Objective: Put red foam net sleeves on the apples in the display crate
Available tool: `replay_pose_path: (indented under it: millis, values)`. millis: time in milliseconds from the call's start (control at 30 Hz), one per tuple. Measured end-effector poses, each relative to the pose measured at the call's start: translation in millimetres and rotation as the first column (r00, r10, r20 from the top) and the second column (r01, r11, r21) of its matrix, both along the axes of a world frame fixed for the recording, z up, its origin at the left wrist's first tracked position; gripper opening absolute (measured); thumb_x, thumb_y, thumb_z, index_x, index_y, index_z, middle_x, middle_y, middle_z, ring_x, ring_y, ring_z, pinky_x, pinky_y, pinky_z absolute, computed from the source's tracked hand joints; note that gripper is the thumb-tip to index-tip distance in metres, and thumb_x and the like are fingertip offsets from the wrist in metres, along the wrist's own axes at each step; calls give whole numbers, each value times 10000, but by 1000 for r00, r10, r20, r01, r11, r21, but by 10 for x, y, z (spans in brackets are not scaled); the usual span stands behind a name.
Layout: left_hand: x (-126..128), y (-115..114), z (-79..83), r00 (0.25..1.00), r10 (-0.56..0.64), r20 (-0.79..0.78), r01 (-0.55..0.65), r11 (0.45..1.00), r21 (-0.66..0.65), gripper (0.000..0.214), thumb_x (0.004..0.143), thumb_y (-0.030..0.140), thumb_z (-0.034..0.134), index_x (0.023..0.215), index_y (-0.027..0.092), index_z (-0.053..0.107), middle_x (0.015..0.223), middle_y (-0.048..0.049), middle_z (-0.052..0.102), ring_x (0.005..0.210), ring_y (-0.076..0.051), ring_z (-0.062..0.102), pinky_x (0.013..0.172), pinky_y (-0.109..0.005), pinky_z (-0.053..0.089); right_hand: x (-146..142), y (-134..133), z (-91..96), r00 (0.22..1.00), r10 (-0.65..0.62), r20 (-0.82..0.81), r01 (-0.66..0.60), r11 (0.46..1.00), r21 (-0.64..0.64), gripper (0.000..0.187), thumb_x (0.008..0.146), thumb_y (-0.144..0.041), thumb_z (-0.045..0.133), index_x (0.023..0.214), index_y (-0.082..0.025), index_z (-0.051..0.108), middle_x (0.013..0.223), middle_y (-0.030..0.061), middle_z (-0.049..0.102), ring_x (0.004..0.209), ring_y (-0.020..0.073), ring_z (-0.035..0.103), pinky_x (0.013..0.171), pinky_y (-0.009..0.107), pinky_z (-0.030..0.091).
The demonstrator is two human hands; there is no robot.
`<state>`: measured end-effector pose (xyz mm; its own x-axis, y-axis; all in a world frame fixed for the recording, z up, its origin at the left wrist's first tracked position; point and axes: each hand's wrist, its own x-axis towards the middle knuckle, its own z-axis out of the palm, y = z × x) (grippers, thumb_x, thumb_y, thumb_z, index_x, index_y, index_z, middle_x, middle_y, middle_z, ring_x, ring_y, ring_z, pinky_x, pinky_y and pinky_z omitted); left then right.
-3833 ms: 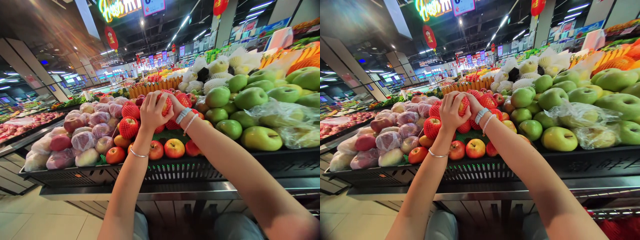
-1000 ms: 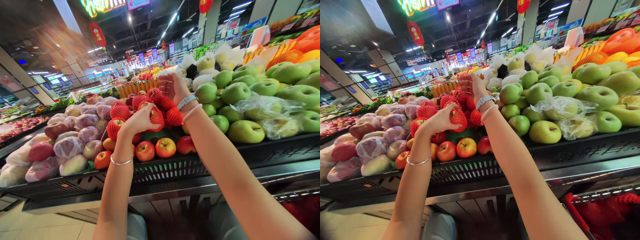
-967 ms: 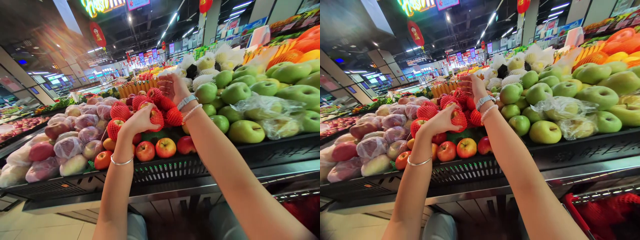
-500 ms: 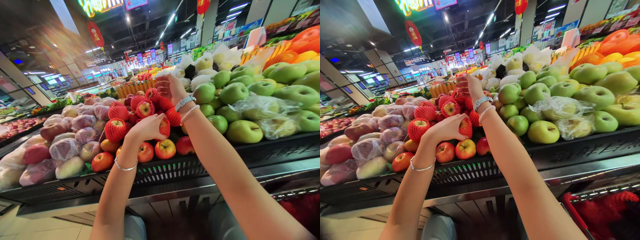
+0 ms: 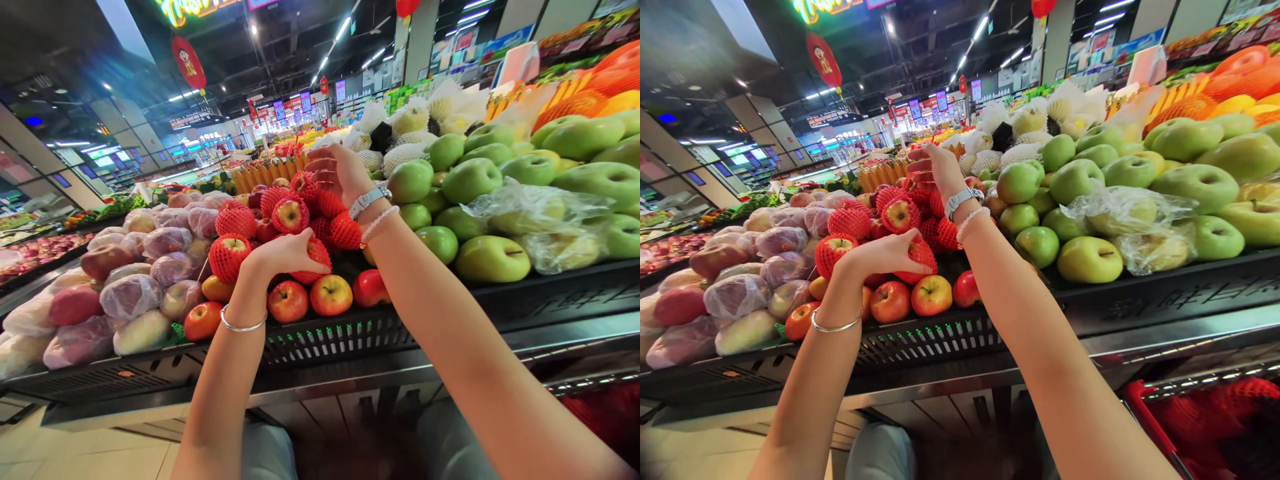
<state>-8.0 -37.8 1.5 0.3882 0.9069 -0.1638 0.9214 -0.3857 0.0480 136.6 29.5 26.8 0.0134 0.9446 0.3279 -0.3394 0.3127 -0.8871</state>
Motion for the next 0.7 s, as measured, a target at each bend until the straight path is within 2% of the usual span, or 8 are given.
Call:
replay_pose_path:
  millis: [100,267,433,567,633,700]
  values:
    - [-5,-5,-12,998,49,-31,-49,999,0,953,668,685,615,1425,157,378,1313,-169,620,1133,-333,631,953,-377,478,-8,11,-11,999,-6,34,6,1000,10,307,976,-344,440,772,-187,607,694,3,645,531,77,567,530,189,477]
    - [130,-31,-91,994,92,-66,-87,993,82,947,701,653,608,1453,137,355,1286,-212,631,1176,-401,611,935,-430,480,-34,-20,-9,998,-8,60,8,1000,2,314,984,-283,387,799,-170,614,656,-10,627,510,59,553,518,171,459]
    - [261,-30,-147,991,113,-76,-109,993,53,1060,707,649,625,1506,90,209,1321,-242,607,1193,-396,609,930,-423,473,-105,-35,-35,997,15,75,-17,1000,22,316,977,-276,425,757,-155,617,652,5,641,491,60,548,487,170,420]
    - [103,-15,-103,992,118,38,-117,993,-24,1102,722,769,509,1537,132,128,1434,-228,514,1301,-373,538,1036,-430,415,-143,-38,-54,997,41,68,-42,999,7,319,973,-224,413,733,-147,609,606,-2,627,477,67,558,465,166,399]
    - [-40,-6,-39,988,110,106,-104,993,-61,1089,748,786,441,1545,133,89,1483,-211,463,1360,-344,483,1102,-412,364,-145,-41,-56,997,53,60,-53,999,1,323,972,-221,411,721,-149,601,588,-10,616,483,69,569,470,162,405]
    - [-157,-2,31,984,108,142,-99,993,-69,1094,746,792,440,1550,155,60,1544,-181,384,1390,-319,450,1127,-379,344,-139,-43,-55,997,60,53,-60,998,-4,326,974,-230,408,730,-149,608,600,-10,624,491,68,579,478,158,413]
